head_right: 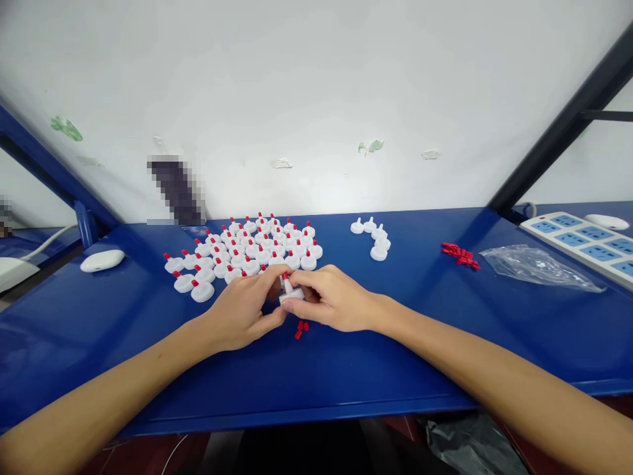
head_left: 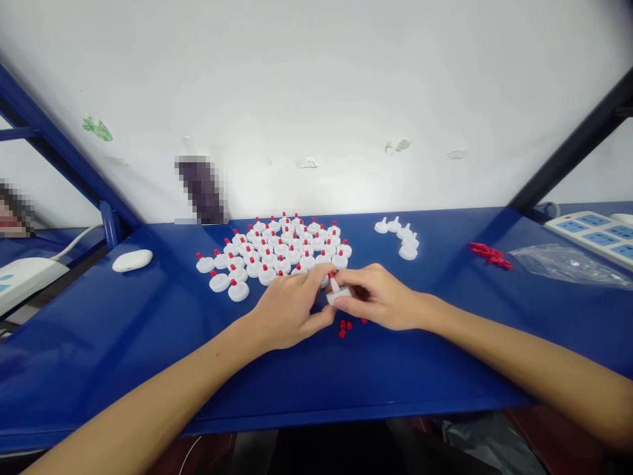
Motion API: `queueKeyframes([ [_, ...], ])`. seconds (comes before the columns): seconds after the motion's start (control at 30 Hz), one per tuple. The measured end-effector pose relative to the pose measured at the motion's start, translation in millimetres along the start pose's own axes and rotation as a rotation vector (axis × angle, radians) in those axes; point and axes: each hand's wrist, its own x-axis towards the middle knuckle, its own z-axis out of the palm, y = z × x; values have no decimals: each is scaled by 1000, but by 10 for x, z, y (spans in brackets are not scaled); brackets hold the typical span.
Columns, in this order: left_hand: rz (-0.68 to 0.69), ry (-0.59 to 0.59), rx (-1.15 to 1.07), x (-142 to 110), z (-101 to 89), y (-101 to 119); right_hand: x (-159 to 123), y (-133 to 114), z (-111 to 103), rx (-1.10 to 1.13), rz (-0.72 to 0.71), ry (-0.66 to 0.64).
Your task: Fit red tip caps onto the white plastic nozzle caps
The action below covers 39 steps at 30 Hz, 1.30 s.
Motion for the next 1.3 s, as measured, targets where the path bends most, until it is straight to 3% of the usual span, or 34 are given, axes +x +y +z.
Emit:
queueKeyframes([
  [0.13, 15, -15, 21, 3, 15, 14, 0, 5, 6, -30, -64, -35],
  [0.3, 11, -35, 19, 2, -3, 19, -8, 12, 8, -232, -132, -46],
  [0.47, 38, -54, 45, 3, 4, -17, 1, 9, 30, -363, -222, 111],
  [0.63, 93, -68, 36, 11, 12, -39, -8, -2, 43, -430, -176, 216],
  [0.83, 150, -103, 80, 9, 29, -35, -22, -11, 57, -381, -262, 153],
  [1.13, 206, -111, 122, 4, 31, -28, -7, -119, 30, -459, 8, -13],
  [1.3, 238, -119, 132, 15, 37, 5, 1, -85, 40, -525, -87, 14],
])
